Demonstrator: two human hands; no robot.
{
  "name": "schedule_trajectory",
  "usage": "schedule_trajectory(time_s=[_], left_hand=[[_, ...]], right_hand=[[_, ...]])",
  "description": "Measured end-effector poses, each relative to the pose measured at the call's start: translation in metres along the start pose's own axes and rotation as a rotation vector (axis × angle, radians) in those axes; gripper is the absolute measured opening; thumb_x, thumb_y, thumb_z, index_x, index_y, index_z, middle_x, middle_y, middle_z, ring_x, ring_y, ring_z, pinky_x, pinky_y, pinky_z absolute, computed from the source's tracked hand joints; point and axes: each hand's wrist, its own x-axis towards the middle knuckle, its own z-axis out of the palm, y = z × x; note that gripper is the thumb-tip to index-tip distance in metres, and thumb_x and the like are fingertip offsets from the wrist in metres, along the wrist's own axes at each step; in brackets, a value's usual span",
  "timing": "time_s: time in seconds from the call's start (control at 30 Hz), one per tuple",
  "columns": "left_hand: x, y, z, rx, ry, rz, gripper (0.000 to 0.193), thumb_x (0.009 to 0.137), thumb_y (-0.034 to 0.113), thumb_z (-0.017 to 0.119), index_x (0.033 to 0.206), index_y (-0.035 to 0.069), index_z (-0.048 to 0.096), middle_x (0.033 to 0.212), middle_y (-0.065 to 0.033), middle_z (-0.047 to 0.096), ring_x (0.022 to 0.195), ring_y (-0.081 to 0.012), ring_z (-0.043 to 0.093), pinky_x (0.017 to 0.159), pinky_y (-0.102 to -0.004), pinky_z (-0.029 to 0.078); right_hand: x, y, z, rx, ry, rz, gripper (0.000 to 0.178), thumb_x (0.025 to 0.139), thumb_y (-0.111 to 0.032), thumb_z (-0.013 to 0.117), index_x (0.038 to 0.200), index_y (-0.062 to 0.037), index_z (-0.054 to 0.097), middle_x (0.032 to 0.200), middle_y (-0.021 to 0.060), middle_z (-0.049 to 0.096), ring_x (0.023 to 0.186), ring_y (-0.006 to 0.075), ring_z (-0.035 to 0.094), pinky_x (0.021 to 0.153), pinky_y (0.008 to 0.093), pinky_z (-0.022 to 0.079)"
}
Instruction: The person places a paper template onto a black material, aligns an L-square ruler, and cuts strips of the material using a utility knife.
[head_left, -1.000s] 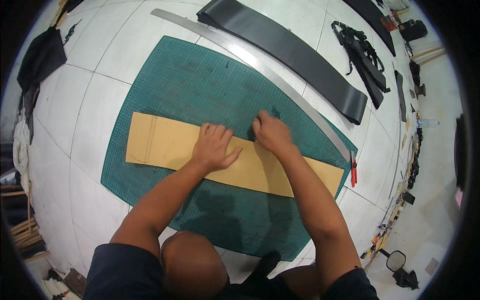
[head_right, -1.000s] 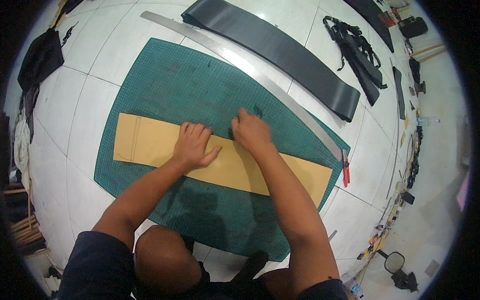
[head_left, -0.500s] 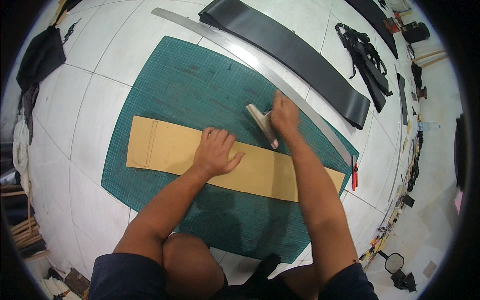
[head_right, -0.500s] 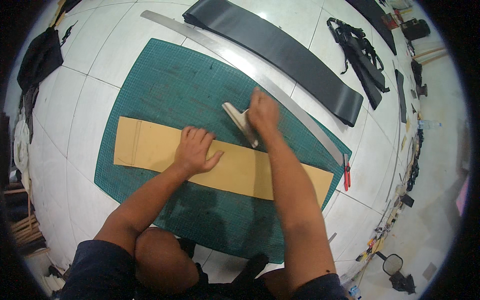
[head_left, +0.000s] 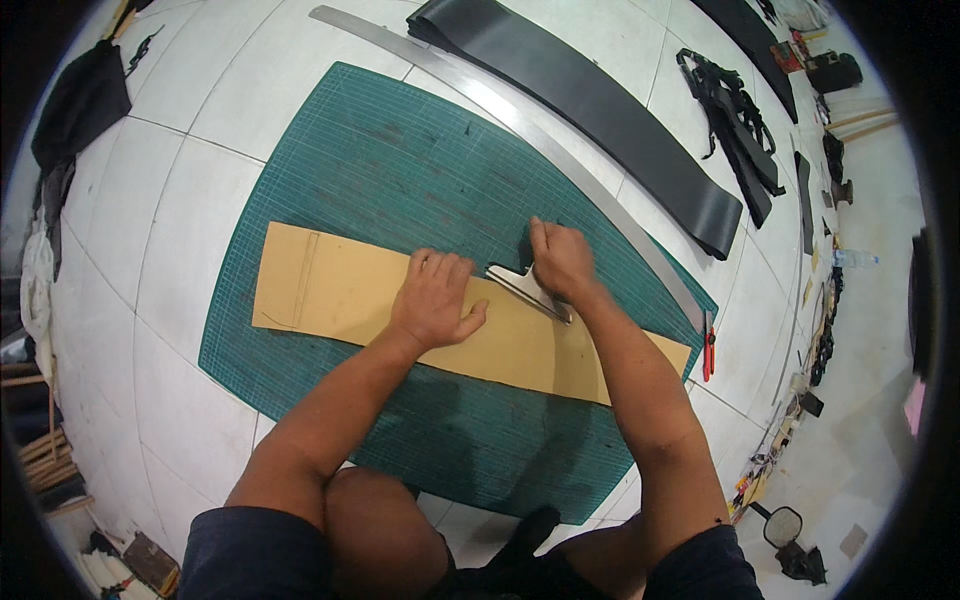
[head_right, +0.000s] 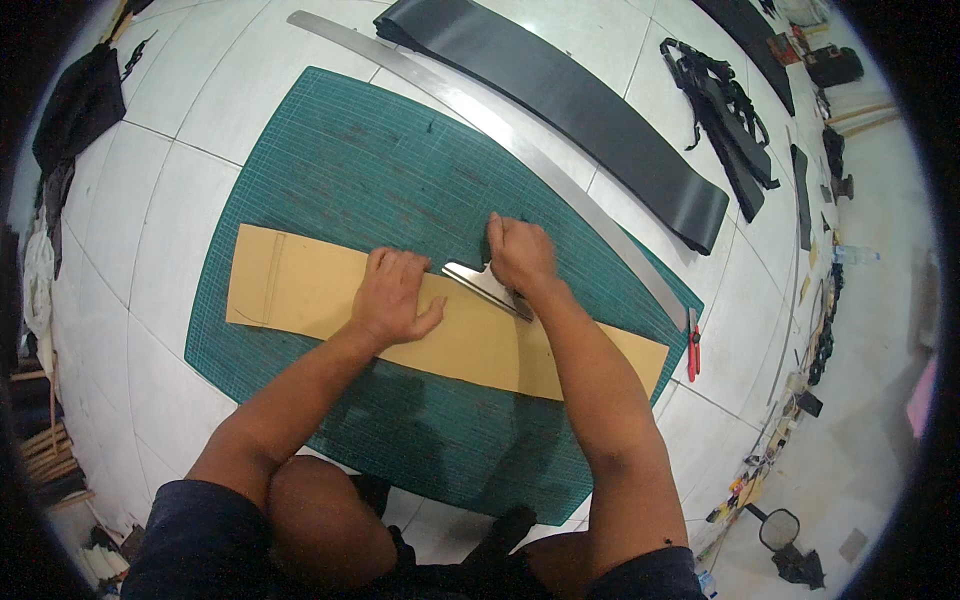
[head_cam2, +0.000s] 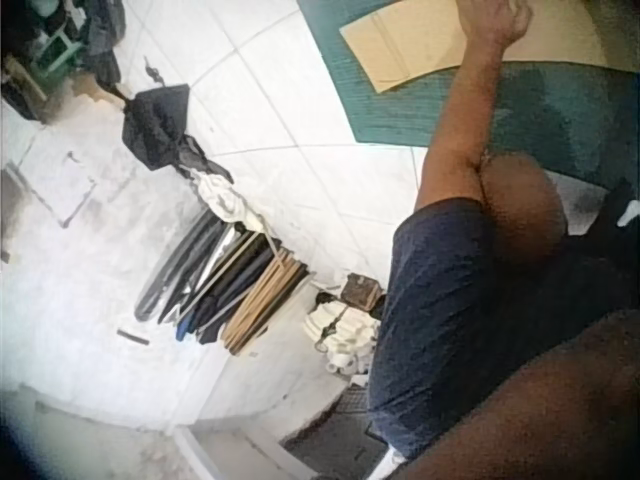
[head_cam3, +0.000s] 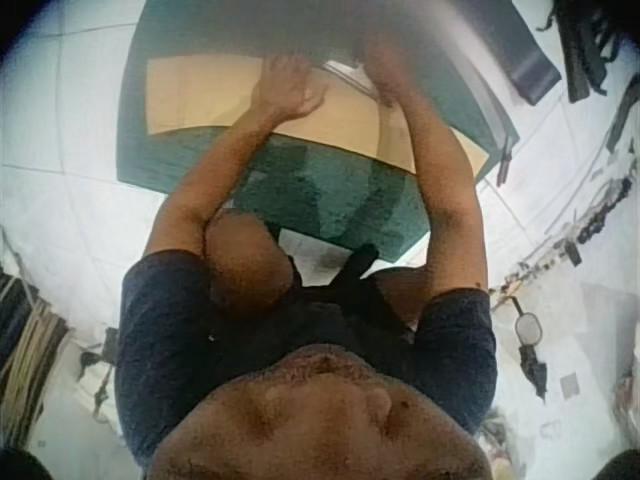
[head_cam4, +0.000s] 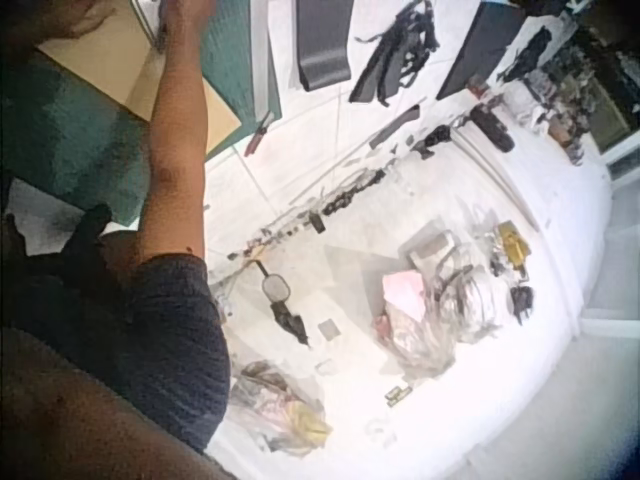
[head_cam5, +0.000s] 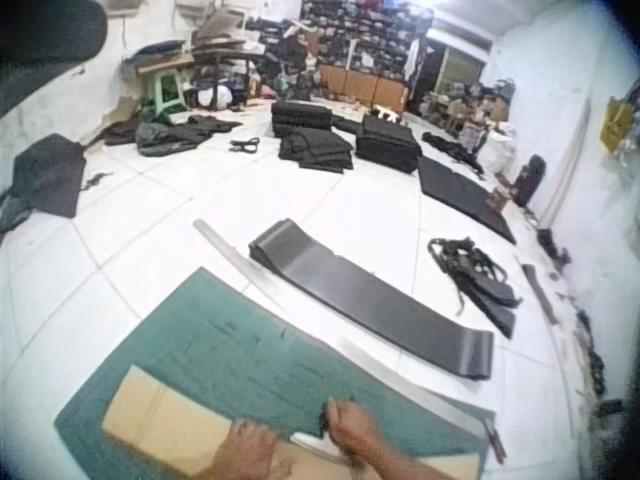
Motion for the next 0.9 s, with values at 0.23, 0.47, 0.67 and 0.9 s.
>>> schedule_trajectory(time_s=[0.23,0.47,0.67,0.9], left_hand=[[0.002,0.001,-0.004,-0.005,-0.027,0.008,0.046,0.077,0.03,0.067,0.108,-0.001,0.055,0.099,-0.0165,0.055,0.096,-0.0342,0.053,0.096,-0.0499,0.037],[0.001,0.002,-0.003,-0.037,-0.051,-0.007,0.045,0.072,0.024,0.063,0.109,-0.001,0.055,0.099,-0.017,0.055,0.099,-0.0353,0.053,0.099,-0.0502,0.037],[-0.001,-0.002,0.002,0.004,-0.069,-0.011,0.043,0.073,0.023,0.059,0.109,0.001,0.057,0.101,-0.0164,0.055,0.102,-0.0344,0.053,0.101,-0.0518,0.036],[-0.007,-0.005,0.003,0.007,-0.073,-0.006,0.041,0.078,0.024,0.06,0.113,0.001,0.056,0.109,-0.0176,0.057,0.11,-0.0366,0.053,0.111,-0.0565,0.032]], right_hand=[[-0.009,-0.01,-0.005,-0.077,-0.118,-0.157,0.053,0.105,-0.038,0.037,0.09,-0.0022,0.073,0.092,0.0266,0.07,0.09,0.0465,0.067,0.086,0.0553,0.051],[-0.01,-0.003,0.003,-0.116,-0.111,-0.189,0.052,0.105,-0.038,0.037,0.089,-0.0028,0.072,0.091,0.0248,0.071,0.088,0.0453,0.067,0.084,0.0541,0.052],[-0.018,-0.008,0.002,-0.138,-0.044,-0.288,0.052,0.104,-0.042,0.039,0.093,-0.0019,0.071,0.09,0.0241,0.071,0.087,0.0442,0.068,0.079,0.0531,0.053],[-0.109,0.009,0.001,-0.292,0.203,-0.475,0.038,0.096,-0.035,0.061,0.124,-0.0086,0.061,0.132,0.0155,0.058,0.127,0.0335,0.052,0.102,0.054,0.042]])
